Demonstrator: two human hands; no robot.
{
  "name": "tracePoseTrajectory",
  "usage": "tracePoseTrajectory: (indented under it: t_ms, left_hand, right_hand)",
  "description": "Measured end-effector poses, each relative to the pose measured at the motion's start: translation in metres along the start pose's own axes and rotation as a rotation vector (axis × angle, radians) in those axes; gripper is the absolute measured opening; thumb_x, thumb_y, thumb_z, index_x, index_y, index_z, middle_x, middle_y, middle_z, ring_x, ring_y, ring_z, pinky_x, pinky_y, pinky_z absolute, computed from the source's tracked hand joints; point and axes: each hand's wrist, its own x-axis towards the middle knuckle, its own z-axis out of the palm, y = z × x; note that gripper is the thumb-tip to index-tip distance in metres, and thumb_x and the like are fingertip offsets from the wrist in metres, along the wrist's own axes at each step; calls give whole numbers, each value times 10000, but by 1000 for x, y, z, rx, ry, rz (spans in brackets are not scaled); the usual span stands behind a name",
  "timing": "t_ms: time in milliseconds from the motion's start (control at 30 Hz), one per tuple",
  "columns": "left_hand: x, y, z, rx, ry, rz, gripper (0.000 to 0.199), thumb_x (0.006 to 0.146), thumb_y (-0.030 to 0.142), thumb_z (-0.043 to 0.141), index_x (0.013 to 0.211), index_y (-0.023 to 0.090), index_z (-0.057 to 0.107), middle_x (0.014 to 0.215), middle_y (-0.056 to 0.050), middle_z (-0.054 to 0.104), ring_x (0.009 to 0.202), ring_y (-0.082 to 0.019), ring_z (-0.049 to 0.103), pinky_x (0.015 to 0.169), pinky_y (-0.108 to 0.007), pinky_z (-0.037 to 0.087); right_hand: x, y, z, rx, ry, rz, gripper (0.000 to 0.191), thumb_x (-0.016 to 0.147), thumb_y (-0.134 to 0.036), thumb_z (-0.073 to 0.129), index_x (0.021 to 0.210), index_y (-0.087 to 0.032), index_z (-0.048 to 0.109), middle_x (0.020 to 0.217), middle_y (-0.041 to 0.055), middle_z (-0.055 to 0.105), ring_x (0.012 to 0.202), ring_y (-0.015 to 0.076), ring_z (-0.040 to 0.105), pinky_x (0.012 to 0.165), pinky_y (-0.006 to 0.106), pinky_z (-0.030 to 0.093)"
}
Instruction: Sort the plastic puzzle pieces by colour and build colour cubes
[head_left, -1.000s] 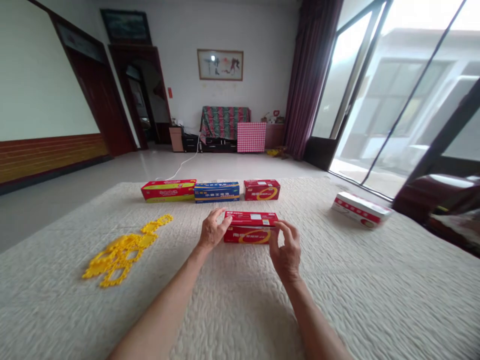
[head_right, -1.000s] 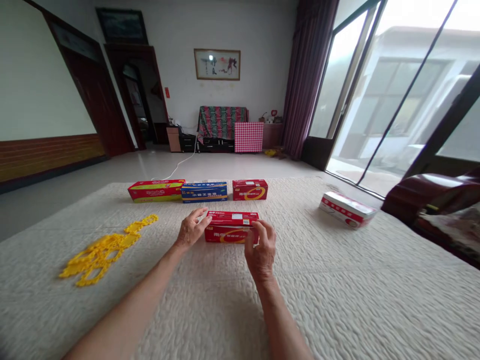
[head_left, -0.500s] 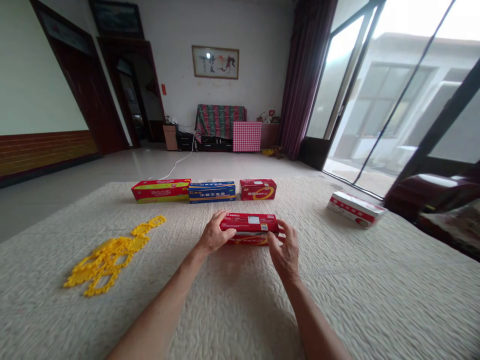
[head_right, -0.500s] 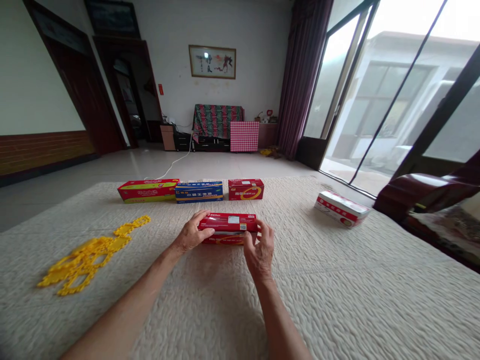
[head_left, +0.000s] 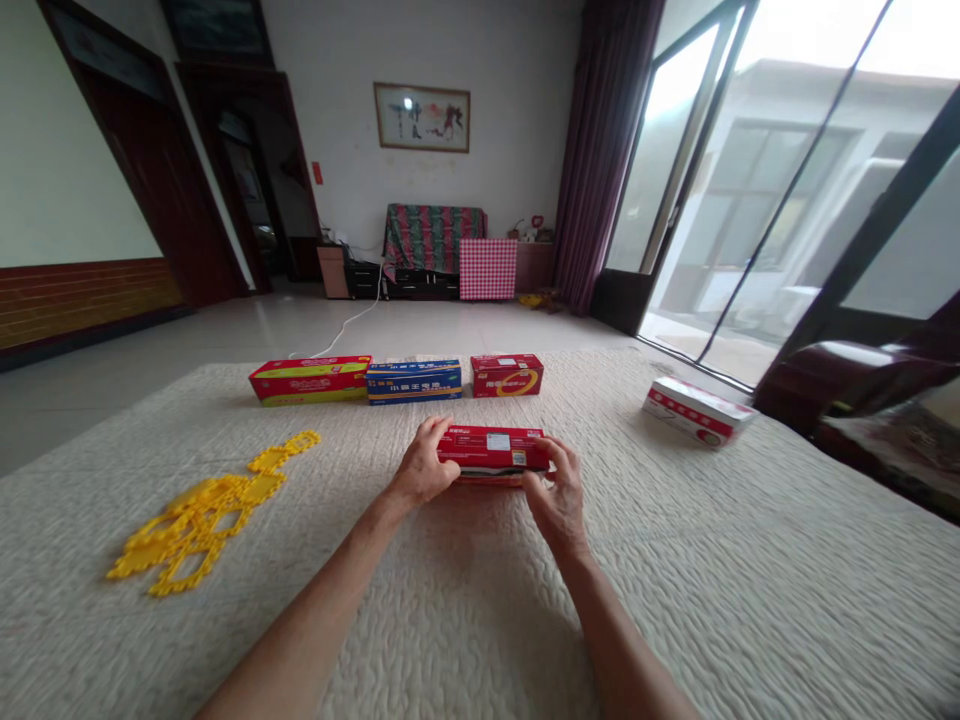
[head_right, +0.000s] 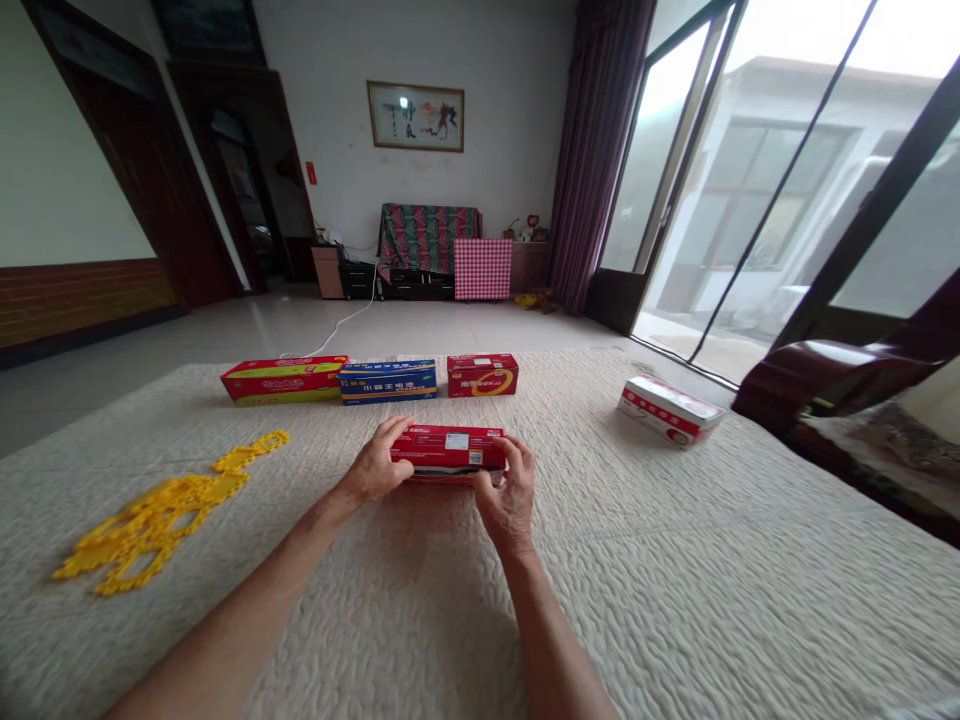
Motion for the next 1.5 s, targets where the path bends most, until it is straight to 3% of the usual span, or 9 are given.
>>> tracePoseTrajectory:
  t_ms: [467,733,933,1167,1367,1500]
  left_hand:
    - [-4,12,-3,71,4,52,677,617,160,567,1290,108,518,1352,-131,503,1263,-253,477,1110,-368,360]
    - [-4,14,-17,86,-34,60,662,620,197,590,1278,142,546,1323,-99,555,1213,-246,525,1069,-351,403]
    - [-2,12,-32,81,-126,5,655,623,238,599,1267,125,568,1291,-106,585,1162,-253,565,1032,-336,433]
    - [0,7,-32,78,-135,-4,612,627,256,621,1231,156,600,1236,-90,619,1115,-250,593,1008,-333,450]
    - [-5,5,-32,62,-153,21,619,632,234,612,1243,139,582,1303,-114,566,1204,-256,531,1065,-360,395]
    - [-6,3,-31,21,-150,-16,609,637,242,610,1239,156,582,1328,-106,548,1227,-255,515,1076,-375,384]
  right_hand:
    - [4,1,-3,5,14,-15,357,697,-205,549,1051,-218,588,1184,86,510,1114,236,490,907,417,462]
    - [6,-4,-6,16,-33,81,366,676,-215,540,1037,-215,603,1170,89,507,1043,231,524,768,356,503]
    - [7,-5,-7,39,-106,109,372,667,-222,530,1030,-227,610,1180,80,517,1051,236,520,745,342,498]
    - [8,0,-6,65,-159,213,449,679,-239,518,1124,-225,583,1169,79,541,1033,235,535,743,331,493]
    - [12,0,-9,102,-210,273,555,655,-212,522,1209,-237,539,1198,87,512,1035,230,546,747,335,515]
    - [32,5,-17,43,-376,303,588,638,-209,530,1225,-226,523,1182,91,521,944,215,594,710,344,532]
